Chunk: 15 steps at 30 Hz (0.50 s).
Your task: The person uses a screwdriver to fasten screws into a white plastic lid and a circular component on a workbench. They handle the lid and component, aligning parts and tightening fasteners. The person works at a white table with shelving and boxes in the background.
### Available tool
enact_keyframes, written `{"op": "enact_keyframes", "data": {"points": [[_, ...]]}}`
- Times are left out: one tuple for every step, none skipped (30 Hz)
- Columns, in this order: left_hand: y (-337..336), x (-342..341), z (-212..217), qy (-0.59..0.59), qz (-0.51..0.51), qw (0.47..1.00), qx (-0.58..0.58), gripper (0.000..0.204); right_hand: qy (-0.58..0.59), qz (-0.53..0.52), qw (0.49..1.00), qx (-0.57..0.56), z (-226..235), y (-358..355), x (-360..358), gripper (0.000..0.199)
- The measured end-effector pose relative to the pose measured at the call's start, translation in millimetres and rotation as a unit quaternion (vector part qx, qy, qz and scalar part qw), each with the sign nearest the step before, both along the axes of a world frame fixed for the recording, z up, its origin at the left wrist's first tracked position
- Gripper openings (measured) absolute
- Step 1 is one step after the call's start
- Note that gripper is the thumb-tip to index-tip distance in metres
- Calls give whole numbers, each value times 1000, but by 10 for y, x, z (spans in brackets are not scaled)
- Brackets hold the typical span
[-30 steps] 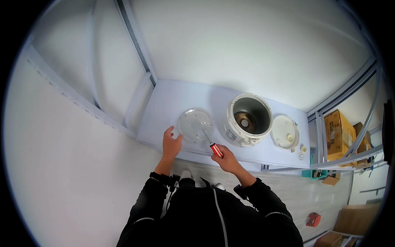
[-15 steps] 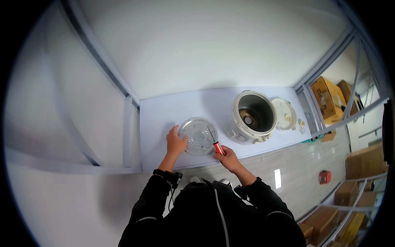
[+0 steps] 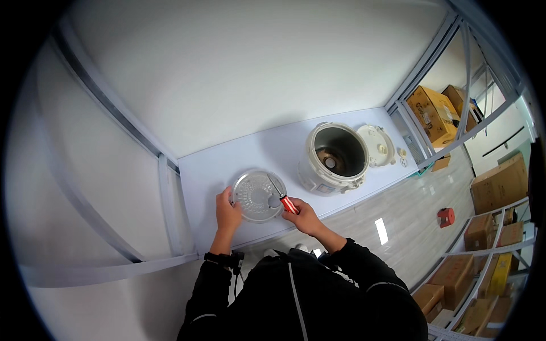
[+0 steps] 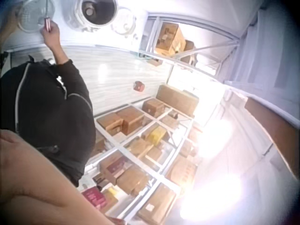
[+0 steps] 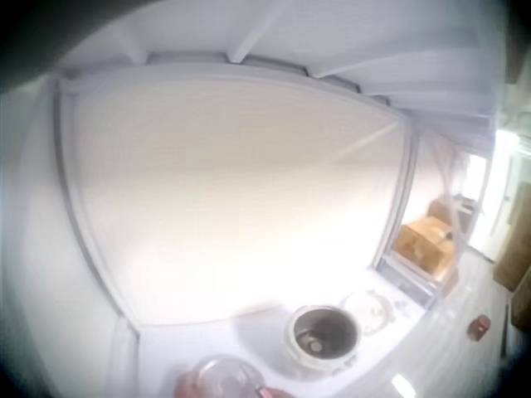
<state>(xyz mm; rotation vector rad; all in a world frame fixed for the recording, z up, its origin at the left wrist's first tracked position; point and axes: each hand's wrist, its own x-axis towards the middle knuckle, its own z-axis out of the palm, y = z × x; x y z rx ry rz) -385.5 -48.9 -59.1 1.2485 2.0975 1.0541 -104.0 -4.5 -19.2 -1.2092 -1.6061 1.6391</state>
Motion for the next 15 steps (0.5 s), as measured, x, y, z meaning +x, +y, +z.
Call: {"op": "enact_keyframes", "data": {"points": [[-24, -17, 22, 6, 2, 1000, 9, 61, 12, 7, 1000, 8, 6, 3, -22, 30], [-43, -33, 45, 11, 4, 1000, 18, 61, 9, 6, 1000, 15, 15, 5, -38, 29], [-63, -45, 69, 17, 6, 999, 27, 60, 5, 5, 1000, 21, 26, 4, -47, 29], [-80, -55, 109, 12, 11, 999, 35, 59, 2, 5, 1000, 29, 51, 8, -62, 28], [-98, -61, 150, 7, 16, 999, 42, 59, -3, 0, 999, 48, 73, 8, -75, 29], [-118, -63, 191, 3, 21, 999, 50, 58, -8, -5, 998, 68, 98, 4, -84, 30], [-133, -67, 264, -9, 26, 998, 55, 58, -12, -11, 996, 87, 160, 6, -109, 31], [-151, -65, 337, -20, 32, 997, 60, 58, -21, 1, 995, 93, 233, 9, -106, 35], [-170, -61, 410, -31, 37, 997, 66, 58, -30, 12, 995, 98, 322, 13, -76, 39], [-194, -52, 527, -31, 35, 996, 72, 58, -38, 23, 994, 105, 458, 10, -55, 43], [-215, -42, 652, -31, 33, 996, 79, 58, -38, 31, 992, 116, 621, 9, -40, 43], [-234, -30, 775, -32, 31, 995, 85, 59, -38, 39, 990, 127, 805, 7, -20, 43], [-243, -22, 905, -53, 31, 994, 96, 58, -37, 46, 988, 140, 983, 13, 0, 43], [-253, -7, 1021, -75, 32, 991, 105, 58, -27, 38, 989, 138, 1128, 26, 24, 41], [-259, 19, 1122, -97, 31, 988, 115, 58, -16, 30, 990, 137, 1260, 45, 54, 39]]}}
